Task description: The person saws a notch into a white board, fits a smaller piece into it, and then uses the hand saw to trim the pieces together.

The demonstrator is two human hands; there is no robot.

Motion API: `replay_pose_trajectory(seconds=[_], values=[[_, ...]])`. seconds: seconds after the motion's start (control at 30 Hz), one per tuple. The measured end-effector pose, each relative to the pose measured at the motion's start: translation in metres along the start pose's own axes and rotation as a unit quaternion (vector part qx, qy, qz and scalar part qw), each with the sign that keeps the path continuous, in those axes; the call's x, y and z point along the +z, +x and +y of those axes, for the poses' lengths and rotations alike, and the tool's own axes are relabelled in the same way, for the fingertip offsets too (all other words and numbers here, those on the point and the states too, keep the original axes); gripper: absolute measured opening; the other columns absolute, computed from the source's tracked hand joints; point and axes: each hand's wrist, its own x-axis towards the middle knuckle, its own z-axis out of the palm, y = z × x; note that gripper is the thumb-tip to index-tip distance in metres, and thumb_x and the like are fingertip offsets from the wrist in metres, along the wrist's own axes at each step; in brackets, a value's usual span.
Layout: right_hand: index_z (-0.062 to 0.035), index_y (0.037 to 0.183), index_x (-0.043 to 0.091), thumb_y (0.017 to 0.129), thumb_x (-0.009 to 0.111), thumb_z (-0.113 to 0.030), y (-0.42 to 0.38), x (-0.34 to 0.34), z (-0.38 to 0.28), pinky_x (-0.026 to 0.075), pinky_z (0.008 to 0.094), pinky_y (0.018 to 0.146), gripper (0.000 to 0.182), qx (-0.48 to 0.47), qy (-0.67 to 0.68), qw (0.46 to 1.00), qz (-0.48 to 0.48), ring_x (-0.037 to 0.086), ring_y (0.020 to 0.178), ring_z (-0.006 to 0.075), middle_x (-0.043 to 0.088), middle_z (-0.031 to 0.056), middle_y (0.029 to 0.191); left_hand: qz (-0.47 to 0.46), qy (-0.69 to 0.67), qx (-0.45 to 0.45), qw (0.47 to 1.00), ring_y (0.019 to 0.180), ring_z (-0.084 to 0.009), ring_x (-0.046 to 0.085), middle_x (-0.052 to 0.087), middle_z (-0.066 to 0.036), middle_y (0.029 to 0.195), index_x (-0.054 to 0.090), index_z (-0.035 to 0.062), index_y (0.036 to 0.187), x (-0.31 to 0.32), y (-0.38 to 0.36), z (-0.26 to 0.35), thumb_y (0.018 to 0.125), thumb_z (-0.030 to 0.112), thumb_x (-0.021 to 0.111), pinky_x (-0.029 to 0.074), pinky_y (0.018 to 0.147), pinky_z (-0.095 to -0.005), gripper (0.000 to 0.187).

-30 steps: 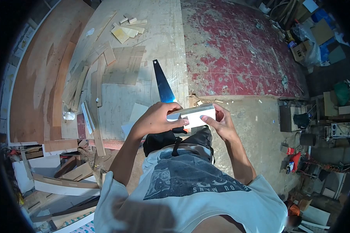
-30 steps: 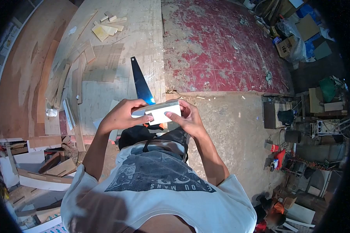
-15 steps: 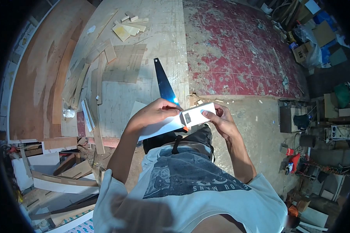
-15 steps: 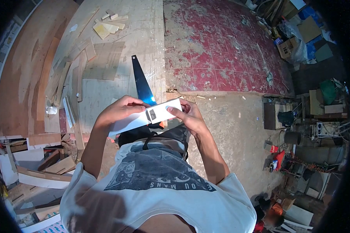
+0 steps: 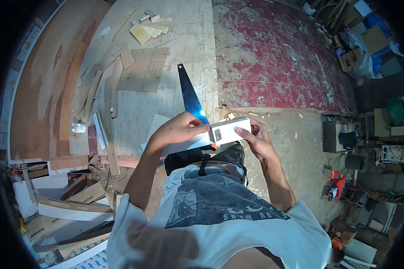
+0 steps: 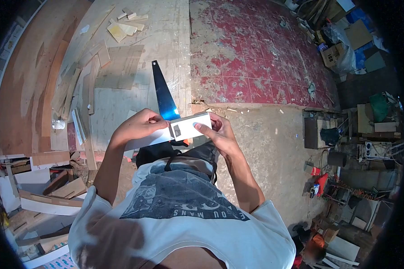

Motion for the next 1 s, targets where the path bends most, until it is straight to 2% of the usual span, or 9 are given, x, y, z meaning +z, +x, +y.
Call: replay_pose_trajectory(seconds=[0.03,0.13,0.23,0.53,0.83,0.93,1.0], values=[[0.0018,0.105,0.062,0.081,0.073,-0.007,-0.001,0.0,0.0,0.046,0.0282,0.082,0.028,0.001,0.0,1.0,0.0,0.06,0.09,0.0134,0.066,0.008,0.096,0.014,0.04,-0.028,0.999,0.059,-0.0085,0.048,0.06,-0.003,0.064,0.07,-0.0062,0.088,0.0,-0.002,0.003,0.086,0.031,0.064,0.037,0.053,-0.0293,0.037],[0.0018,0.105,0.062,0.081,0.071,-0.006,-0.003,0.002,0.001,0.046,0.0272,0.083,0.027,-0.006,0.016,1.0,0.006,0.061,0.091,0.0132,0.067,0.0085,0.097,0.041,0.092,-0.029,0.994,0.054,-0.0096,0.046,0.057,-0.006,0.058,0.069,-0.0071,0.084,0.003,-0.002,-0.001,0.086,0.034,0.063,0.034,0.049,-0.0314,0.042],[0.0019,0.105,0.062,0.082,0.071,-0.005,-0.004,0.004,0.001,0.047,0.0264,0.083,0.026,-0.019,0.024,1.0,0.008,0.061,0.09,0.0128,0.067,0.0085,0.096,0.041,0.108,-0.023,0.993,0.053,-0.0102,0.046,0.055,-0.008,0.056,0.068,-0.008,0.082,0.004,-0.006,0.008,0.087,0.034,0.06,0.034,0.049,-0.031,0.043],[0.002,0.105,0.062,0.081,0.071,-0.005,-0.007,0.002,0.002,0.048,0.0264,0.081,0.027,-0.026,0.013,1.0,0.002,0.062,0.087,0.0122,0.067,0.0082,0.094,0.055,0.048,0.039,0.997,0.053,-0.0095,0.041,0.051,-0.006,0.055,0.067,-0.0084,0.08,0.008,-0.01,0.008,0.085,0.031,0.061,0.031,0.048,-0.0309,0.04],[0.0025,0.106,0.061,0.082,0.072,-0.007,-0.008,0.003,0.002,0.048,0.0266,0.082,0.029,-0.031,0.002,1.0,-0.004,0.062,0.089,0.0134,0.067,0.0089,0.095,0.08,0.058,0.045,0.994,0.051,-0.0092,0.04,0.05,-0.007,0.052,0.067,-0.0091,0.078,0.01,-0.011,0.004,0.083,0.029,0.063,0.031,0.048,-0.0314,0.038],[0.003,0.111,0.059,0.082,0.072,-0.009,-0.008,0.002,0.002,0.047,0.0272,0.083,0.033,-0.039,-0.018,0.999,-0.013,0.062,0.092,0.014,0.066,0.0098,0.098,0.095,0.043,0.054,0.993,0.052,-0.0089,0.039,0.048,-0.006,0.052,0.067,-0.0095,0.078,0.012,-0.01,-0.001,0.083,0.028,0.064,0.031,0.048,-0.0314,0.038],[0.0033,0.121,0.054,0.084,0.071,-0.011,-0.009,0.005,-0.001,0.047,0.0282,0.085,0.043,-0.059,-0.059,0.997,0.004,0.061,0.096,0.0151,0.065,0.0108,0.103,0.086,0.049,0.04,0.994,0.052,-0.0088,0.038,0.047,-0.005,0.052,0.067,-0.0099,0.079,0.011,-0.009,0.0,0.083,0.027,0.064,0.031,0.048,-0.0313,0.038]])
